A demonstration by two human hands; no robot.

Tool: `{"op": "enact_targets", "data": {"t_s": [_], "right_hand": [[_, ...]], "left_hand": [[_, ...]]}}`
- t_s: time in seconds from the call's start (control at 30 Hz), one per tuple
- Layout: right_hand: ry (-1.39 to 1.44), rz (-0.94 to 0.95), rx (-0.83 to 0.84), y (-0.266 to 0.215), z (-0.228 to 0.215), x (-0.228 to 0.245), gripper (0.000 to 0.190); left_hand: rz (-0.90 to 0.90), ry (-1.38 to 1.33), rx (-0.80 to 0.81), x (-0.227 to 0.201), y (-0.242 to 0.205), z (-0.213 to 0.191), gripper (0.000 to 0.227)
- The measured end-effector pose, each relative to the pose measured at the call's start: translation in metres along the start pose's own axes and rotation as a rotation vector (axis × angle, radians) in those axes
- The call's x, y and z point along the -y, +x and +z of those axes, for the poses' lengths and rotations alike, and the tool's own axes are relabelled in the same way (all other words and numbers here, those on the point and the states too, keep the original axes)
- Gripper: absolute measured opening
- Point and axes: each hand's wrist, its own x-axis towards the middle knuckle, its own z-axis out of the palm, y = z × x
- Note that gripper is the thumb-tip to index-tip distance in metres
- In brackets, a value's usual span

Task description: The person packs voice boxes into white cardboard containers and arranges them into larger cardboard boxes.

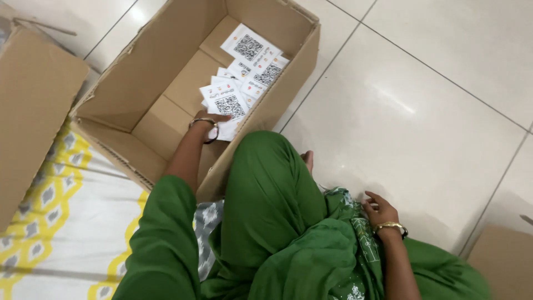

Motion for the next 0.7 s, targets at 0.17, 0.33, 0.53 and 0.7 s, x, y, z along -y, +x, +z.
{"op": "enact_targets", "data": {"t_s": [0.17, 0.33, 0.53, 0.7], "right_hand": [[-0.008, -0.026, -0.034, -0.011, -0.001, 0.008, 0.045], [-0.081, -0.048, -0.022, -0.007, -0.002, 0.005, 0.047], [-0.02, -0.052, 0.008, -0.009, -0.002, 0.009, 0.048], [-0.001, -0.028, 0.032, -0.011, -0.005, 0.017, 0.049]], "left_hand": [[0.027, 0.06, 0.067, 0.015, 0.02, -0.01, 0.052], [0.074, 0.086, -0.048, 0.0, 0.013, -0.009, 0.049], [0.324, 0.494, -0.423, -0.01, 0.003, -0.037, 0.065], [0.184, 0.753, -0.451, 0.008, 0.017, -0.073, 0.06]]}}
